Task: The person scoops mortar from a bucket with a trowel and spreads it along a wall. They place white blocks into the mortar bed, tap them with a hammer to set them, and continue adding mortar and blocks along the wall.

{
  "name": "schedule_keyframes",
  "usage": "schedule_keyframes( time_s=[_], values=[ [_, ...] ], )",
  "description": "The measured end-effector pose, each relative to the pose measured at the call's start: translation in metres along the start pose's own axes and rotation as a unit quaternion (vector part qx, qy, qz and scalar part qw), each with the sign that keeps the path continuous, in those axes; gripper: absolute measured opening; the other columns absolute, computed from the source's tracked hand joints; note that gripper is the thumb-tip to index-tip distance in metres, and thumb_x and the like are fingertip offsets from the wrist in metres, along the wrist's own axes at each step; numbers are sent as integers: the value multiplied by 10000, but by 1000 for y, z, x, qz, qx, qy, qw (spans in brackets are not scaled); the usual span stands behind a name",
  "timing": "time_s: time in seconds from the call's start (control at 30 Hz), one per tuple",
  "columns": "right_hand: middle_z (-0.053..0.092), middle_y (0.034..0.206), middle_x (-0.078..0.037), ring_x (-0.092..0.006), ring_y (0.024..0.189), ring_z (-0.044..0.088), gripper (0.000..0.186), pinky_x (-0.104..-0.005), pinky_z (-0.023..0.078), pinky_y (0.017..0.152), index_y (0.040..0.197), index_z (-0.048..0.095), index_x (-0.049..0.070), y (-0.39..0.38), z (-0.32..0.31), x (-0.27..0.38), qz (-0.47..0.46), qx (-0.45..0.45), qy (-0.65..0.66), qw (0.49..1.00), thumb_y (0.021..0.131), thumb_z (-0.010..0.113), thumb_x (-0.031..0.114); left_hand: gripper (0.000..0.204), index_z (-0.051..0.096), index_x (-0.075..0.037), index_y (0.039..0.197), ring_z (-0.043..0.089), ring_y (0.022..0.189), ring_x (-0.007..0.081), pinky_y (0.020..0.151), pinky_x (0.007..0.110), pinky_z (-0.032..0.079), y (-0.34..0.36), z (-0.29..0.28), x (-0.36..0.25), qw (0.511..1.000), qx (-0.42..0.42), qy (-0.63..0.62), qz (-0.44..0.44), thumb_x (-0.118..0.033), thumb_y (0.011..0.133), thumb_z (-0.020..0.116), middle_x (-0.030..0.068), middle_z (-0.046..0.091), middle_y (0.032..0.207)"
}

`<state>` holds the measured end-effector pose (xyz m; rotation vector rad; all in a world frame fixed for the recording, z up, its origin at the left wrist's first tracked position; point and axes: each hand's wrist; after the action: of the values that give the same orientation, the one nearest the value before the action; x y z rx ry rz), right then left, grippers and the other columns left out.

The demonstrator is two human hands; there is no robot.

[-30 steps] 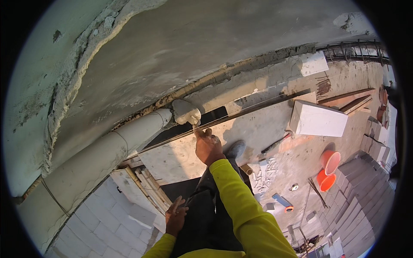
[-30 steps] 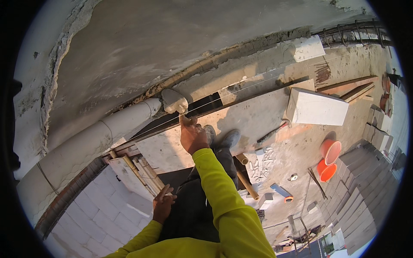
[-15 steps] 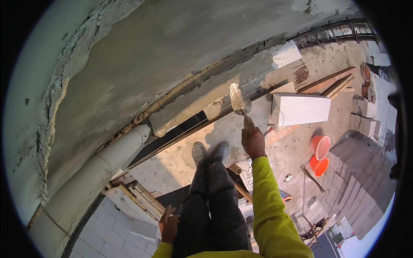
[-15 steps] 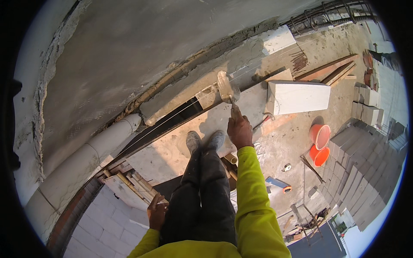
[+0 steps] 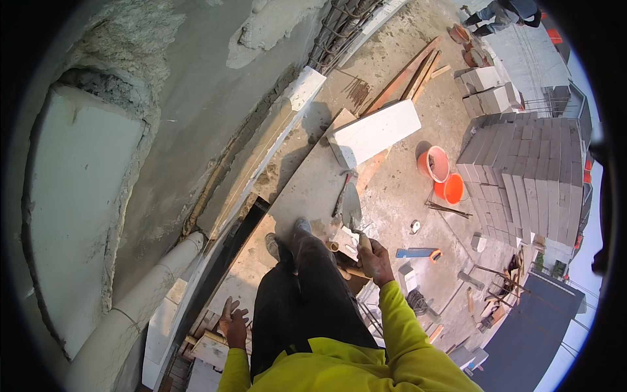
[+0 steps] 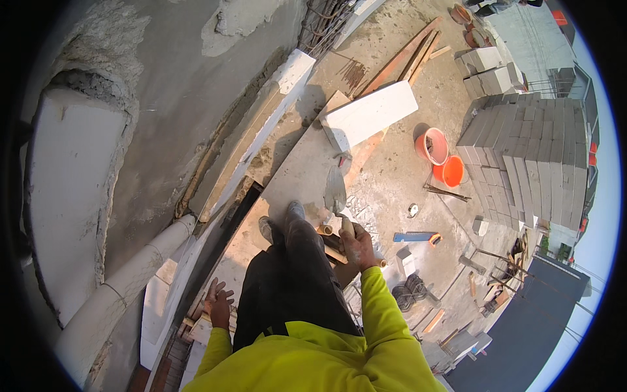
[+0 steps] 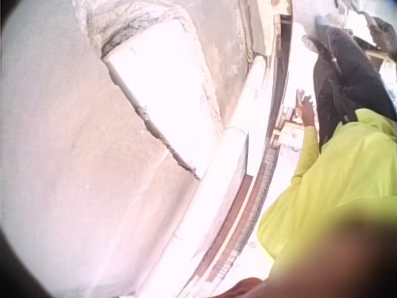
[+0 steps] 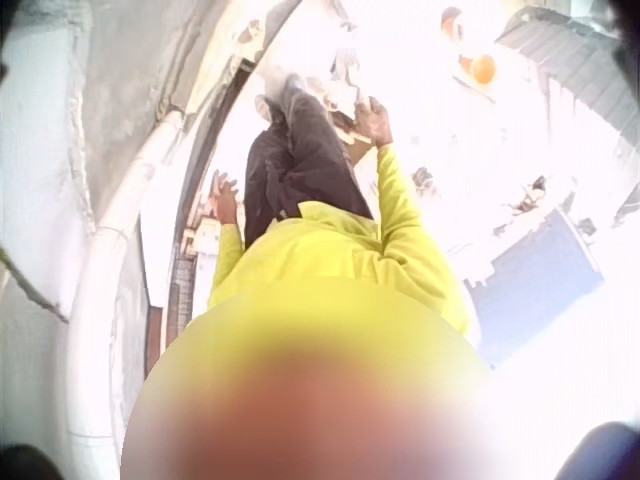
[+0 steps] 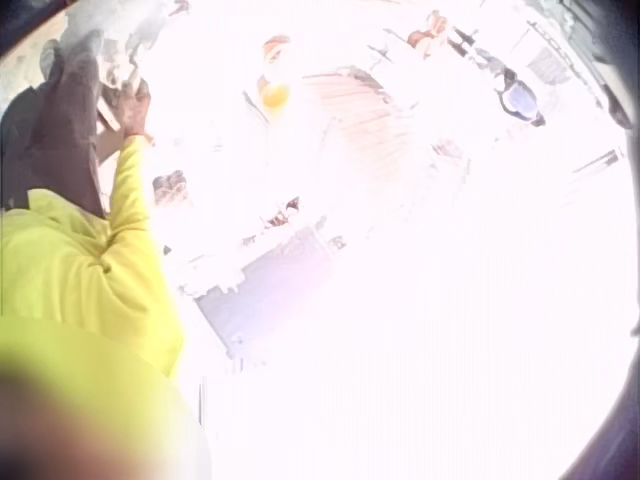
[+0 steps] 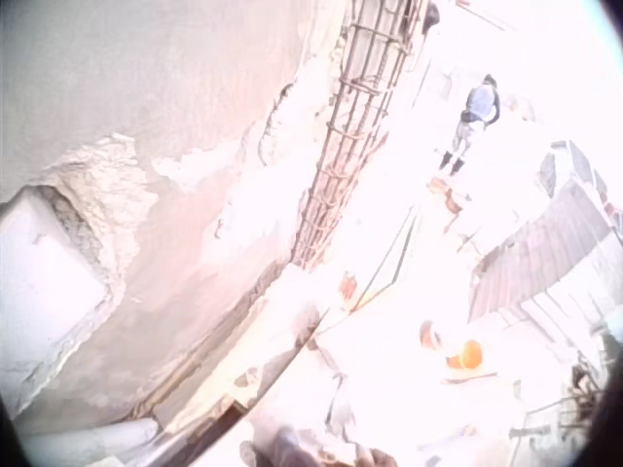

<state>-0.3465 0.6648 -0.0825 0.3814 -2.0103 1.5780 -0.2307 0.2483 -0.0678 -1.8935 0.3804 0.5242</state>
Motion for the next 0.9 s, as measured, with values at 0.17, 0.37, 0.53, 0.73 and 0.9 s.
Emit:
schedule_keyframes(
  time_s=[0.17, 0.37, 0.53, 0.73, 0.9],
  values=[
    [588, 756, -39, -130, 528, 568, 314, -284, 451, 446, 1162, 586, -13, -52, -96, -12, -27, -144, 47, 988, 929, 643, 190, 539, 445, -43, 1496, 700, 965, 270, 709, 358, 568, 26, -7, -24, 997, 42, 49, 41, -82, 960, 480, 202, 609, 1312],
    [563, 730, -57, -148, 507, 528, 214, -300, 427, 422, 1008, 598, 20, -66, -153, -51, -10, -251, 141, 958, 912, 620, 209, 581, 418, -18, 1507, 703, 949, 281, 702, 362, 571, 45, 0, -30, 996, 54, 66, 21, -126, 943, 506, 213, 600, 1336],
    [567, 738, -51, -139, 527, 523, 227, -286, 429, 440, 1015, 605, 13, -42, -191, -52, 8, -273, 190, 943, 929, 591, 223, 580, 429, -32, 1500, 692, 888, 253, 676, 371, 571, 68, 30, -29, 998, 26, 48, 25, -179, 944, 509, 190, 599, 1345],
    [580, 750, -39, -117, 544, 516, 428, -275, 437, 454, 1173, 626, -12, 93, -284, -16, 22, -277, 112, 954, 949, 645, 352, 600, 416, -17, 1510, 714, 959, 332, 682, 387, 588, 116, 117, -21, 996, -83, -2, 33, -168, 936, 502, 257, 582, 1374],
    [574, 733, -47, -124, 501, 524, 477, -280, 391, 381, 1267, 561, 5, 313, -398, -6, 15, -309, 109, 945, 959, 656, 356, 585, 437, -14, 1494, 723, 865, 290, 563, 372, 567, 141, 269, -25, 990, -138, 13, -18, -131, 925, 505, 229, 625, 1296]
  ],
)
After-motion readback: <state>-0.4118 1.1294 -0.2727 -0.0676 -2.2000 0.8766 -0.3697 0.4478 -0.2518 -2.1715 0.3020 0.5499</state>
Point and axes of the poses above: each hand's wrist, its own y-axis towards the middle knuckle, its own z-axis out of the palm, x = y × z
